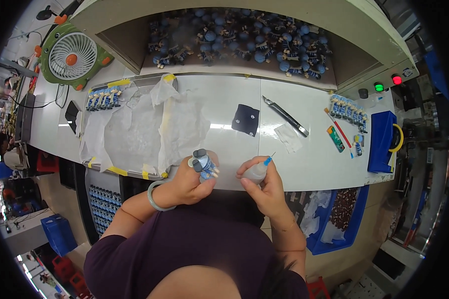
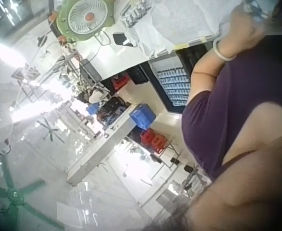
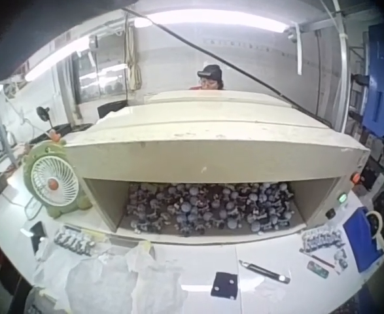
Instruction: The person assembles figurines by applying glue from an applicator bottle onto the components and attaching the pieces together by hand.
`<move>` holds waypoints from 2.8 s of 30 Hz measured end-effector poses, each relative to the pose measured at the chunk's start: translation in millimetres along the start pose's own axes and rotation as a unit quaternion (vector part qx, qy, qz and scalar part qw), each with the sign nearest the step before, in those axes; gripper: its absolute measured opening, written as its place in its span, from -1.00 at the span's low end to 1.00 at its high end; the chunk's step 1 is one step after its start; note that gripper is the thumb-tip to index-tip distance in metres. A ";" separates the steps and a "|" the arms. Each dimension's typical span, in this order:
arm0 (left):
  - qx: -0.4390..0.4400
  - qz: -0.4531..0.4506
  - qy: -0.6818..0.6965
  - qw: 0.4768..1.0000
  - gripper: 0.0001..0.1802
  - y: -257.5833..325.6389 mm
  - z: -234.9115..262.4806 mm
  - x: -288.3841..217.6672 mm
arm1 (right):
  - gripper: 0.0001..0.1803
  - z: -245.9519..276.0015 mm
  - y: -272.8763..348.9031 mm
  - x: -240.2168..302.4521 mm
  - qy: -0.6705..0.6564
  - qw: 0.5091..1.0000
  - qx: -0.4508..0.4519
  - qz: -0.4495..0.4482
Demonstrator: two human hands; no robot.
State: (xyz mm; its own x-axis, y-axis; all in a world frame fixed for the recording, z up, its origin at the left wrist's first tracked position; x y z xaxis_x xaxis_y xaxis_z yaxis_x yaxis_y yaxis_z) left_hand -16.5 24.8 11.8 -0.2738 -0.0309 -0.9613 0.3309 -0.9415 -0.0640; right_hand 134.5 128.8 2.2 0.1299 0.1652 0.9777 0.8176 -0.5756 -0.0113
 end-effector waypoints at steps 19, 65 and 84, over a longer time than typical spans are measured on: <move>0.234 0.214 0.533 0.784 -0.46 -0.4 -6.4 9.7 | -0.75 2.8 4.2 5.1 0.057 0.998 -0.001 0.025; 0.112 0.020 0.198 0.973 -0.53 10.9 -13.3 16.5 | -0.63 4.7 7.4 35.4 0.526 0.784 -0.100 0.313; 0.103 -0.047 0.138 0.984 -0.53 11.0 -12.7 10.8 | -0.63 -1.1 17.2 45.6 0.615 0.704 -0.091 0.343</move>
State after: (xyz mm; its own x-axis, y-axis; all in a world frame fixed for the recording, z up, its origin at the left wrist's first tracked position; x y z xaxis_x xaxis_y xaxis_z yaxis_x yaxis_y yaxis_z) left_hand -4.3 18.3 -2.7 -0.0290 0.1253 -0.9917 0.1188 -0.9847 -0.1279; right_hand 153.8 125.5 46.8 -0.2162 -0.9561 0.1976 0.6990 -0.2929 -0.6524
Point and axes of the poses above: each hand's wrist, its own y-axis away from the middle knuckle, its own z-axis out of the back of the hand, x = y × z, the point moved 2 cm from there along -y, towards the middle knuckle, and after that the axes turned 10 degrees about z, right-handed, at the moved point
